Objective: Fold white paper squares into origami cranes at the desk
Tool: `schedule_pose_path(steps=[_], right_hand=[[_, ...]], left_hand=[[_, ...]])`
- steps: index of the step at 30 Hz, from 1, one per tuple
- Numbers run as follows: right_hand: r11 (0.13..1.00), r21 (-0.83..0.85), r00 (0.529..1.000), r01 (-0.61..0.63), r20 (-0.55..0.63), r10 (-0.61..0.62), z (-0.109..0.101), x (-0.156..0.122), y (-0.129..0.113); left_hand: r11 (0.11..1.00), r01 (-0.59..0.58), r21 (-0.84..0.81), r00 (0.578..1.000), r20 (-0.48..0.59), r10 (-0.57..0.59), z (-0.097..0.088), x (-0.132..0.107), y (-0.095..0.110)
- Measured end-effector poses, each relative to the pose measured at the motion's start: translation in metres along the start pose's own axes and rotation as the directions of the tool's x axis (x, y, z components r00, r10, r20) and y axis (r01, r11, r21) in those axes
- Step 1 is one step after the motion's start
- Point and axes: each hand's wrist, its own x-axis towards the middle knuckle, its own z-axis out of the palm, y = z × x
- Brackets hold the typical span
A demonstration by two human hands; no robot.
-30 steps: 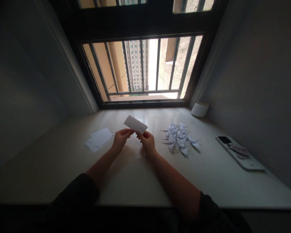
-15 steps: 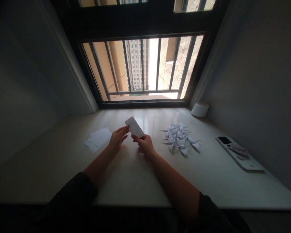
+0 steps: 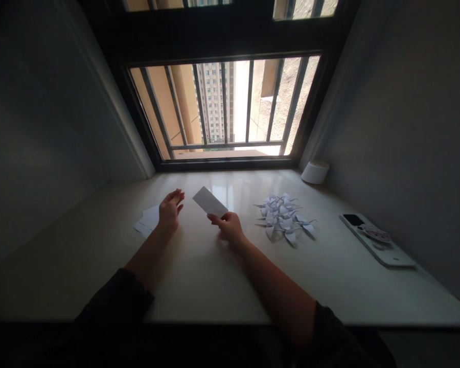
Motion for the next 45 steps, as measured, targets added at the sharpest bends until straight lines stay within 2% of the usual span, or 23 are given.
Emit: schedule_pose_path(steps=[2, 4, 7, 10, 12, 16, 19, 22, 25, 28, 32, 35, 38, 45], right_hand=[[1.000, -0.007, 0.999, 0.018, -0.044, -0.019, -0.001, 0.003, 0.001], [0.999, -0.022, 0.996, 0.031, -0.083, -0.033, -0.002, 0.006, 0.002], [0.998, -0.038, 0.992, 0.053, -0.113, -0.057, -0.003, 0.009, 0.004], [0.997, -0.050, 0.992, 0.059, -0.106, -0.064, -0.004, 0.010, 0.006], [0.997, -0.053, 0.995, 0.050, -0.083, -0.054, -0.003, 0.009, 0.006], [0.996, -0.039, 0.997, 0.078, -0.023, -0.079, -0.002, 0.009, 0.004], [0.991, -0.017, 0.988, 0.135, -0.072, -0.136, -0.004, 0.012, 0.002], [0.985, -0.008, 0.976, 0.172, -0.136, -0.171, -0.009, 0.016, 0.002], [0.987, -0.047, 0.978, 0.152, -0.138, -0.157, -0.013, 0.019, 0.004], [0.986, -0.099, 0.979, 0.131, -0.143, -0.145, -0.013, 0.019, 0.006], [0.977, -0.162, 0.976, 0.141, -0.140, -0.164, -0.011, 0.016, 0.005], [0.973, -0.177, 0.973, 0.150, -0.147, -0.177, -0.010, 0.014, 0.003], [0.970, -0.188, 0.971, 0.152, -0.153, -0.182, -0.008, 0.011, 0.001], [0.977, -0.151, 0.977, 0.152, -0.126, -0.172, -0.007, 0.008, -0.002]], left_hand=[[0.998, -0.033, 0.047, 0.998, 0.052, 0.030, 0.002, -0.003, -0.003], [0.993, -0.045, 0.108, 0.983, 0.180, 0.025, 0.007, -0.010, -0.008], [0.980, -0.082, 0.184, 0.939, 0.344, 0.014, 0.014, -0.021, -0.015], [0.950, -0.215, 0.226, 0.885, 0.456, 0.091, 0.017, -0.027, -0.020], [0.927, -0.286, 0.241, 0.864, 0.484, 0.141, 0.016, -0.027, -0.021], [0.862, -0.383, 0.332, 0.860, 0.469, 0.201, 0.011, -0.024, -0.019], [0.725, -0.491, 0.483, 0.844, 0.471, 0.257, 0.008, -0.022, -0.017], [0.576, -0.551, 0.604, 0.828, 0.486, 0.281, 0.006, -0.024, -0.015], [0.494, -0.585, 0.644, 0.809, 0.509, 0.295, 0.007, -0.028, -0.013], [0.520, -0.583, 0.624, 0.810, 0.498, 0.311, 0.007, -0.031, -0.011], [0.611, -0.507, 0.608, 0.859, 0.413, 0.302, 0.007, -0.032, -0.008], [0.610, -0.459, 0.645, 0.885, 0.393, 0.251, 0.007, -0.033, -0.007], [0.615, -0.446, 0.651, 0.886, 0.417, 0.201, 0.008, -0.036, -0.006], [0.776, -0.374, 0.508, 0.878, 0.464, 0.119, 0.010, -0.037, -0.010]])
